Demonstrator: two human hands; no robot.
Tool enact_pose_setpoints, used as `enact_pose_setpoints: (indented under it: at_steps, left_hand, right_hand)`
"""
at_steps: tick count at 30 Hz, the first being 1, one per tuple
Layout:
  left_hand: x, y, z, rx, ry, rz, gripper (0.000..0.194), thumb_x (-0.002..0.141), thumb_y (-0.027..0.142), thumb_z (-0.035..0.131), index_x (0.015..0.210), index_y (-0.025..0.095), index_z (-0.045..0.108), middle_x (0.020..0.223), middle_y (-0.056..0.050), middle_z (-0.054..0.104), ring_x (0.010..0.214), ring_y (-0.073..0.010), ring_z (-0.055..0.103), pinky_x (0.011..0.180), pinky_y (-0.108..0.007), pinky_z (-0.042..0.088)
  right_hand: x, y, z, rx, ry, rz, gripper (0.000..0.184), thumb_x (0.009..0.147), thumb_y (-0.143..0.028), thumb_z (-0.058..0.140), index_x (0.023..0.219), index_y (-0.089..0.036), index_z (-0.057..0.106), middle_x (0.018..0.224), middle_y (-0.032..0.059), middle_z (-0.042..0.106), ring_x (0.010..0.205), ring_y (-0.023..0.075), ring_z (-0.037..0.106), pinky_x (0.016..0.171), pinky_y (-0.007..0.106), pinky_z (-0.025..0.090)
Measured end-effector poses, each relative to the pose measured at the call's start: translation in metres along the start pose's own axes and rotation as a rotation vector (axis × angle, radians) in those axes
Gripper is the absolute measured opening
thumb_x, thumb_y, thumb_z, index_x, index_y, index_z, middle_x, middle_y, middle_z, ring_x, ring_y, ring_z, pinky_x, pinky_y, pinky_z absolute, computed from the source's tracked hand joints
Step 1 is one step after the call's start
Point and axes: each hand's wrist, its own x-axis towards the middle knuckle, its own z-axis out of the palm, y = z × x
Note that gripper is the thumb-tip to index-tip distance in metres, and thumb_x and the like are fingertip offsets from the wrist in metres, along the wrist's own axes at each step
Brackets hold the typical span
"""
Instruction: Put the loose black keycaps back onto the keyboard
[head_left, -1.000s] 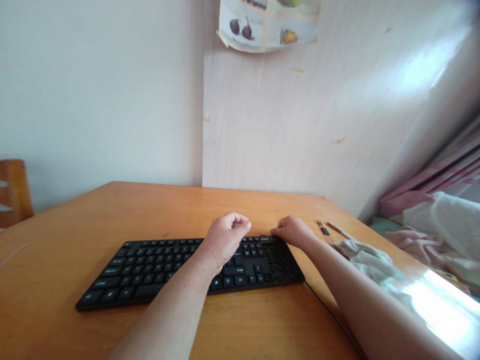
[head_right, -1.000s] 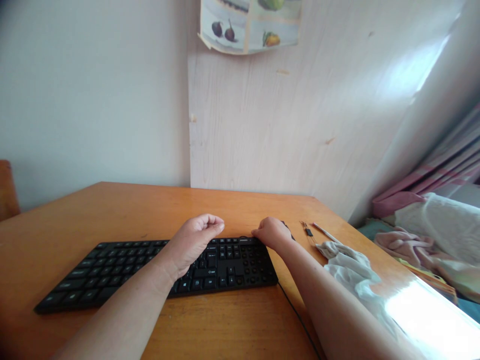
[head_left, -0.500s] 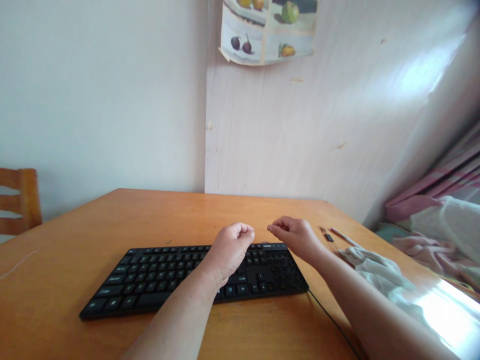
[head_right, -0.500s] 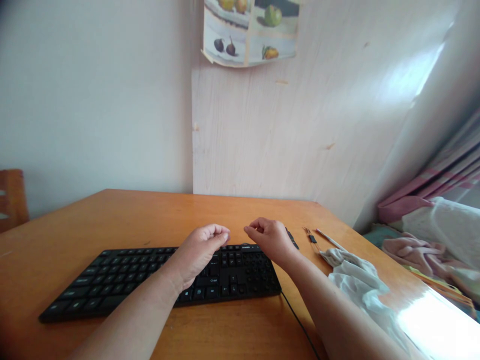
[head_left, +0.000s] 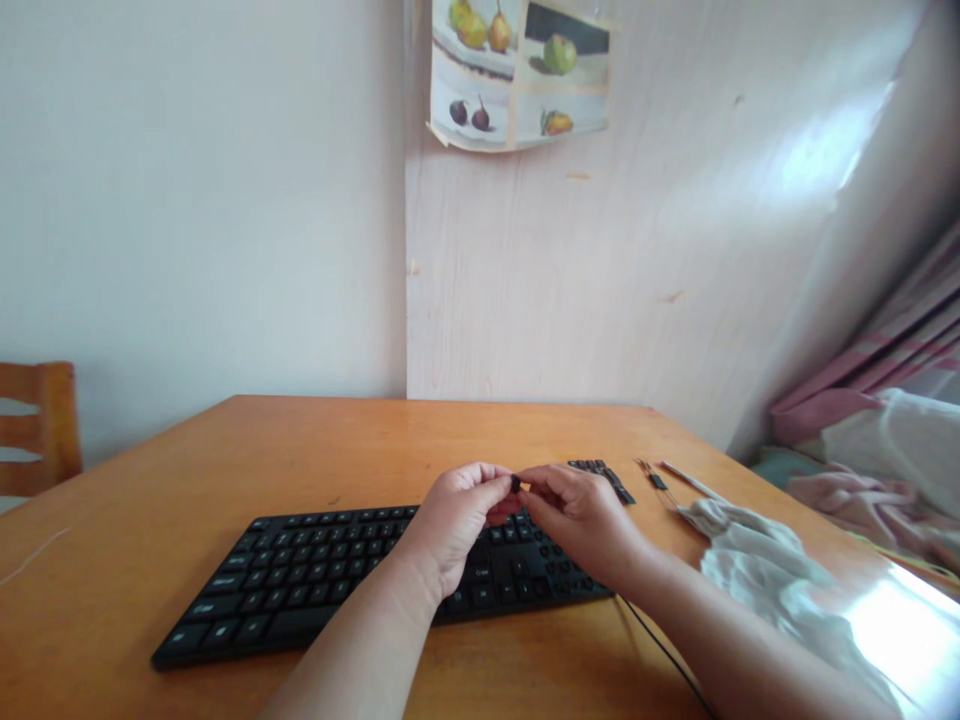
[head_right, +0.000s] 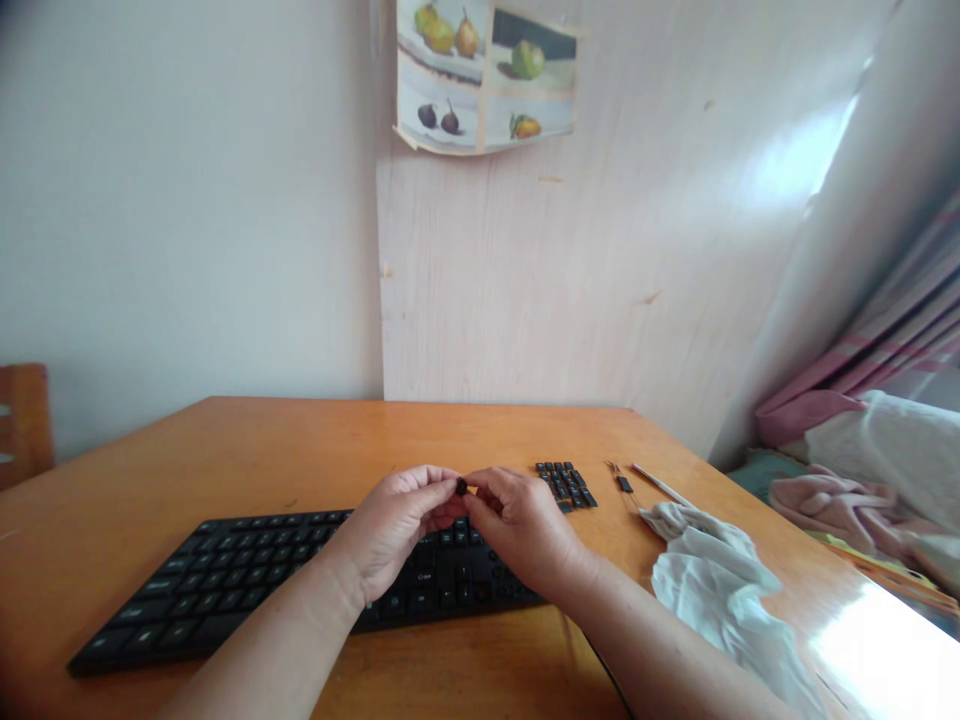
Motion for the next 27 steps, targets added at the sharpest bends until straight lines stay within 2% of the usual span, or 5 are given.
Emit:
enact_pose_setpoints:
  at_steps: [12, 19, 27]
  left_hand:
    - [-0.0015, 0.0026, -0.0003, -0.01, -0.012, -0.023, 0.02, 0.079, 0.034, 0.067, 0.084, 0.015, 0.062, 0.082, -0.005, 0.068, 0.077, -0.0153, 0.064, 0.079, -0.03, 0.047]
    - [-0.0001, 0.0002, -0.0024, -0.016, -0.04, -0.021, 0.018, 0.08, 0.032, 0.066, 0.086, 0.015, 0.064, 0.085, -0.005, 0.068, 0.08, -0.0159, 0.064, 0.083, -0.031, 0.047]
    - [-0.0014, 0.004, 0.0005, -0.052, -0.06, -0.041, 0.015, 0.075, 0.024, 0.067, 0.086, 0.014, 0.067, 0.086, -0.006, 0.069, 0.08, -0.0167, 0.065, 0.084, -0.032, 0.047]
  right_hand:
    - [-0.0044, -0.0005, -0.0004, 0.01, 0.012, 0.038, 0.011, 0.086, -0.021, 0.059, 0.089, -0.021, 0.07, 0.071, -0.0024, 0.065, 0.063, 0.0107, 0.057, 0.06, 0.022, 0.042]
    - [-0.0043, -0.0004, -0.0004, 0.026, 0.002, 0.068, 0.012, 0.087, -0.022, 0.057, 0.086, -0.021, 0.069, 0.069, -0.0025, 0.064, 0.062, 0.0106, 0.057, 0.059, 0.022, 0.041]
    - [-0.0045, 0.0008, 0.0016, 0.042, 0.03, 0.081, 0.01, 0.086, -0.022, 0.058, 0.086, -0.021, 0.068, 0.068, -0.0031, 0.063, 0.061, 0.0103, 0.056, 0.058, 0.021, 0.041]
